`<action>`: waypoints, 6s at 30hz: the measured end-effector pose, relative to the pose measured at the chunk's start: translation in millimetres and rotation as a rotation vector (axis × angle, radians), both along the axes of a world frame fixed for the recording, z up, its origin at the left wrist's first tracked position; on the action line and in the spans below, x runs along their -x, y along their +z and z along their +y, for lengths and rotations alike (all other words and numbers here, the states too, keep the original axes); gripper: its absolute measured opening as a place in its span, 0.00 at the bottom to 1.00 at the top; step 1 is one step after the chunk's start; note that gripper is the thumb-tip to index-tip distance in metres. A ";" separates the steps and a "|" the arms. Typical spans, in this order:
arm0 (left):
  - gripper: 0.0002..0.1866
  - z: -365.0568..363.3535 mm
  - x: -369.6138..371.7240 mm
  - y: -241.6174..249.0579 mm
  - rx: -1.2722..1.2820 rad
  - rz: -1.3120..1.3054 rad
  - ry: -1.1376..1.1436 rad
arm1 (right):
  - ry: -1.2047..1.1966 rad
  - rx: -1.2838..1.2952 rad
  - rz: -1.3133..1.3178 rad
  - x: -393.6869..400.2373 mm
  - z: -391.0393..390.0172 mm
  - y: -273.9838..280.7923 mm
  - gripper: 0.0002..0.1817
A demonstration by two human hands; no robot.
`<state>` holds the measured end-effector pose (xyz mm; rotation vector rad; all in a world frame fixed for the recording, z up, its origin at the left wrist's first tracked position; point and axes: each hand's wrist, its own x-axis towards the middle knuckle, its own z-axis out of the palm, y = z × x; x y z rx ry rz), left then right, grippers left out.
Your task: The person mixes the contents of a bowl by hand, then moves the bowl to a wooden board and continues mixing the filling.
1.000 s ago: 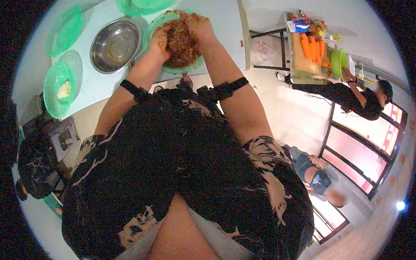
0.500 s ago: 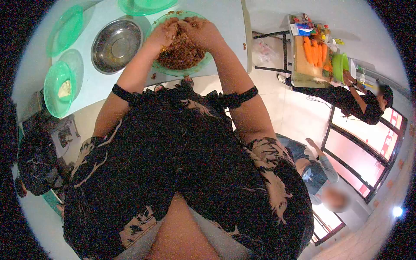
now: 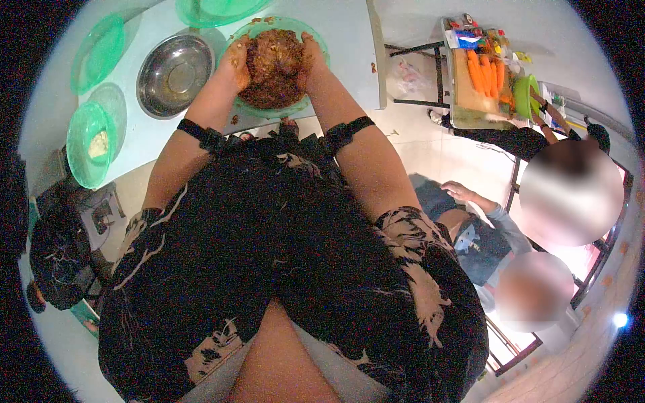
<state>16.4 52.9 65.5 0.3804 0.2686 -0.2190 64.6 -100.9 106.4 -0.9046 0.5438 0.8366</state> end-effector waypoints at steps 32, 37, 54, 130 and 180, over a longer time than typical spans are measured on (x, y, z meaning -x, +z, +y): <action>0.24 -12.0 17.0 25.3 -0.986 -0.023 0.032 | 0.531 0.788 -0.903 11.2 -16.1 1.8 0.27; 0.30 13.0 3.9 29.7 -1.647 -0.389 -0.311 | 0.653 1.110 -1.052 10.1 -11.2 11.2 0.26; 0.34 16.9 17.4 42.8 -0.428 -0.028 -0.165 | 0.684 1.095 -1.122 32.6 -6.7 45.0 0.28; 0.15 37.9 83.2 33.7 -1.060 0.094 0.226 | 0.545 0.948 -1.265 75.8 39.6 -17.1 0.20; 0.23 -17.2 19.1 -38.1 -1.356 -0.016 -0.049 | 1.007 1.075 -1.714 -13.4 -1.0 -39.3 0.20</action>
